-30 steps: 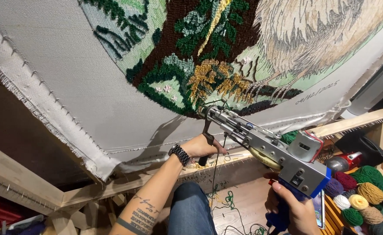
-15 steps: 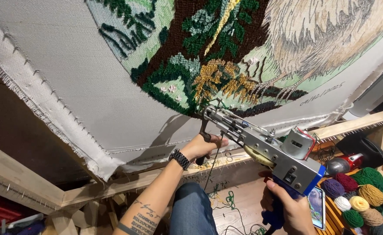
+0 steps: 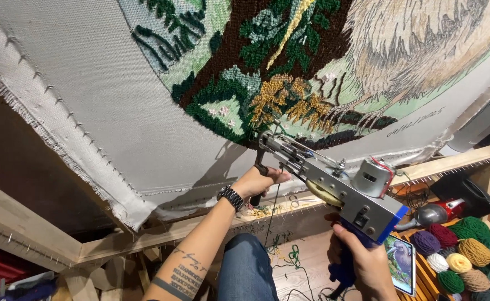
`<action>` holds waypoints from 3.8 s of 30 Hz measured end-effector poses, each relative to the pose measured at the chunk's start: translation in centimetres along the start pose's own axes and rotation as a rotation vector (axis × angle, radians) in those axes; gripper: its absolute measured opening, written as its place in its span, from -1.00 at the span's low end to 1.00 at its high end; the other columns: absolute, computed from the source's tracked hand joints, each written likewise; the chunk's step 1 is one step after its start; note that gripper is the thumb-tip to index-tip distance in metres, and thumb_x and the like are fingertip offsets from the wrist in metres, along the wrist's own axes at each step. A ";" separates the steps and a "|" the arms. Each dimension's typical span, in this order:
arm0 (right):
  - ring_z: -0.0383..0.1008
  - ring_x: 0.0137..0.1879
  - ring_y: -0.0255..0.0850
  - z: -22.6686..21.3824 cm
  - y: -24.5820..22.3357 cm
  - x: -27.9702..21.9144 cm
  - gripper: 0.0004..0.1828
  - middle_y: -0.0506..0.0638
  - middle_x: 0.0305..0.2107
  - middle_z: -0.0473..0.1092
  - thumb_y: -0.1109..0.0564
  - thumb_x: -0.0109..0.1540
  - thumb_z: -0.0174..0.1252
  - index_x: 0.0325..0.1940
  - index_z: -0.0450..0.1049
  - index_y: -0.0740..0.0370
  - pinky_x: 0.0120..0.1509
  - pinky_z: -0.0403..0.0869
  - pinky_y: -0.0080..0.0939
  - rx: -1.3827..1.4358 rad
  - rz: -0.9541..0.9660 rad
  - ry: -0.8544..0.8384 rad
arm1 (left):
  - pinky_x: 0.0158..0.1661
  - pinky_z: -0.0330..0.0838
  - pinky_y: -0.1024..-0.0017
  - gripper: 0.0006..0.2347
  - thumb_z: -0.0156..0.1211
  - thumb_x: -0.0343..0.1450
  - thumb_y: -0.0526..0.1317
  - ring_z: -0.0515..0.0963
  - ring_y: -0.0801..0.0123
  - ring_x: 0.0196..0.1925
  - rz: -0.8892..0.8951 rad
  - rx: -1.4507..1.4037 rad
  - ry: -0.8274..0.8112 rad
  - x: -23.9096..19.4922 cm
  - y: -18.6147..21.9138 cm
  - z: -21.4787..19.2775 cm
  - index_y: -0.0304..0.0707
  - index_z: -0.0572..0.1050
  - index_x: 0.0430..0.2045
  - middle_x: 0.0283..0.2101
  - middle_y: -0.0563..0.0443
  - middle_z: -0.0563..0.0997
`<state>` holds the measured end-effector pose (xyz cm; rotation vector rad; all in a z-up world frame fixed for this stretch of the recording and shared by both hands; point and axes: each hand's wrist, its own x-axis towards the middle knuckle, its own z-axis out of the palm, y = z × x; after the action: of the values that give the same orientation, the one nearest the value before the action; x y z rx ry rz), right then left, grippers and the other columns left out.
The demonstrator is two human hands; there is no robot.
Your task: The person uses a tufting gun to apply yarn into a canvas stretched on a wooden frame, creating a forest scene with green and brown yarn. The person holds the gun with both hands and moves it across the canvas to add texture and color.
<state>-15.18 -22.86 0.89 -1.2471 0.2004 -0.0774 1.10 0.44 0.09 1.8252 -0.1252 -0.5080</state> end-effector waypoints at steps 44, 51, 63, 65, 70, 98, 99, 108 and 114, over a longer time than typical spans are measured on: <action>0.43 -0.62 0.01 2.4 0.0 2.8 -0.76 0.21 -0.66 0.43 0.25 0.25 0.27 -0.49 0.43 0.36 -0.52 0.50 -0.02 -0.245 -0.044 0.000 | -0.52 0.37 0.64 -0.35 0.43 0.24 -0.03 0.34 0.65 -0.63 -0.110 -0.137 0.089 3.8 0.6 -3.6 -0.11 0.42 0.29 -0.06 0.07 0.70; 0.11 -0.66 -0.09 -0.6 -1.5 -0.4 -0.66 0.10 -0.73 0.12 0.31 0.25 0.12 0.03 0.53 0.66 -0.58 0.16 -0.10 0.018 -0.026 -0.028 | -0.53 0.13 0.57 -0.63 -0.11 0.53 -0.34 0.17 0.51 -0.62 0.029 -0.211 -0.153 1.1 -1.1 -1.0 -0.03 0.65 0.09 -0.68 0.17 0.25; 0.04 -0.63 -0.01 -2.0 -2.2 -2.2 -0.83 0.17 -0.70 0.05 0.29 0.29 0.04 -0.16 0.31 0.53 -0.58 0.06 -0.03 0.059 -0.069 0.021 | -0.49 0.20 0.59 -0.82 0.19 0.54 -0.16 0.32 0.53 -0.55 0.166 0.081 -0.124 -0.8 2.3 0.4 -0.08 0.76 -0.20 -0.44 0.13 0.62; 0.03 -0.62 -0.03 -1.8 -2.2 -2.3 -0.85 0.16 -0.69 0.04 0.29 0.29 0.05 -0.17 0.29 0.50 -0.57 0.05 -0.04 0.074 -0.050 0.031 | -0.49 0.17 0.60 -0.81 0.16 0.54 -0.24 0.31 0.54 -0.55 0.133 0.074 -0.131 -0.6 1.7 0.4 -0.10 0.76 -0.20 -0.42 0.11 0.65; 0.05 -0.63 -0.05 -2.6 -0.9 -1.3 -0.79 0.14 -0.69 0.06 0.28 0.31 0.07 -0.35 0.21 0.40 -0.59 0.06 -0.07 0.076 -0.037 -0.005 | -0.43 0.19 0.58 -0.83 0.23 0.52 -0.09 0.37 0.54 -0.53 0.096 0.240 -0.130 0.2 0.4 0.0 0.06 0.75 -0.15 -0.58 0.13 0.50; 0.48 -0.51 -0.01 5.7 -0.2 1.6 -0.86 0.21 -0.56 0.50 0.21 0.25 0.31 -0.30 0.56 0.39 -0.41 0.51 -0.04 -0.312 0.080 0.123 | -0.20 0.37 0.49 -0.64 0.33 0.27 0.23 0.46 0.53 -0.56 -0.044 0.117 0.098 7.4 -2.7 -4.7 0.06 0.70 -0.29 -0.47 0.18 0.58; 0.52 -0.47 -0.02 6.6 -0.7 1.4 -0.78 0.23 -0.52 0.56 0.14 0.25 0.34 -0.29 0.66 0.42 -0.38 0.50 -0.06 -0.424 0.172 0.215 | -0.38 0.40 0.59 -0.74 0.37 0.32 0.13 0.40 0.59 -0.66 0.039 0.076 0.095 9.2 -4.2 -5.2 0.08 0.68 -0.31 -0.21 0.22 0.75; 0.44 -0.59 0.03 5.3 2.1 3.4 -0.81 0.20 -0.62 0.44 0.25 0.25 0.31 -0.41 0.49 0.39 -0.50 0.49 0.00 -0.167 0.071 0.084 | -0.67 0.37 0.63 -0.40 0.47 0.25 0.00 0.36 0.61 -0.73 -0.003 -0.137 0.122 8.6 -3.0 -5.8 -0.37 0.55 0.14 -0.26 -0.09 0.74; 0.36 -0.62 0.03 6.3 0.0 2.4 -0.73 0.19 -0.67 0.35 0.24 0.28 0.26 -0.48 0.42 0.39 -0.52 0.41 -0.01 -0.147 0.037 0.070 | -0.46 0.46 0.56 -0.71 0.31 0.39 0.01 0.36 0.59 -0.67 0.055 0.033 0.063 7.4 -1.6 -5.6 -0.02 0.65 -0.09 0.12 0.05 0.72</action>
<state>-11.56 -17.34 2.55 -1.3879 0.2944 -0.0754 9.75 3.43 -2.18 1.8628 -0.1416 -0.4115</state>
